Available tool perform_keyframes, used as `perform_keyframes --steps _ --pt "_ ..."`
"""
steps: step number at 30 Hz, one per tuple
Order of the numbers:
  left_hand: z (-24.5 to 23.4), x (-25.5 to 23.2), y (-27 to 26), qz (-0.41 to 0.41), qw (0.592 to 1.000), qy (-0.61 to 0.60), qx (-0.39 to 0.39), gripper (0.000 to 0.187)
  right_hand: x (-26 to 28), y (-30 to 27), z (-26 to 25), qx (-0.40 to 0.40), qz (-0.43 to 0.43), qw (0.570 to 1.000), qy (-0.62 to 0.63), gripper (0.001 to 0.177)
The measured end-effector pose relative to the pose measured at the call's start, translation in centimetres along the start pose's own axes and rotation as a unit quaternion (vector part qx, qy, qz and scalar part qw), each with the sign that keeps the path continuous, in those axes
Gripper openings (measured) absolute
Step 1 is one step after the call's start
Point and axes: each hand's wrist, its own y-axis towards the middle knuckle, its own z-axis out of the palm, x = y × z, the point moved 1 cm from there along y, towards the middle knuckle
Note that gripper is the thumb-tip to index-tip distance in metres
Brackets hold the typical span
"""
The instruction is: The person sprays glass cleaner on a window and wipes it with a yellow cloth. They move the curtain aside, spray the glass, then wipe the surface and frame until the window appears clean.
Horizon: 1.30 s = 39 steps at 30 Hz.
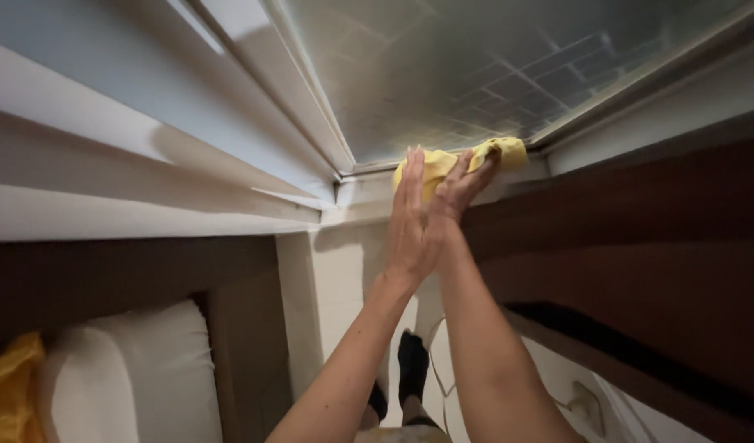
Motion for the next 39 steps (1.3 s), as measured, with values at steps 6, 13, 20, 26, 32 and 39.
perform_keyframes --steps 6,13,20,26,32,39 --pt "-1.2 -3.6 -0.7 0.009 1.000 -0.026 -0.006 0.063 7.7 0.7 -7.5 -0.047 0.000 0.984 0.172 0.061" --pt "-1.6 -6.7 -0.1 0.043 0.998 -0.042 -0.021 0.062 20.7 4.6 -14.1 -0.073 -0.152 0.977 0.132 0.073" --pt "-1.0 -6.2 0.7 0.053 0.998 -0.026 -0.030 0.062 17.3 10.2 -11.4 -0.106 -0.291 0.932 -0.190 0.052" --pt "-0.3 -4.9 1.1 0.047 0.998 -0.027 -0.029 0.061 4.8 7.5 -6.6 -0.062 -0.215 0.969 -0.105 0.046" --pt "-0.7 -2.7 1.8 0.033 0.999 -0.011 -0.026 0.061 -6.1 5.2 -3.3 0.030 -0.109 0.991 -0.068 0.039" --pt "-2.1 -2.8 1.2 0.028 0.999 0.000 -0.034 0.062 2.9 3.7 -5.8 0.016 -0.022 0.996 0.087 0.042"
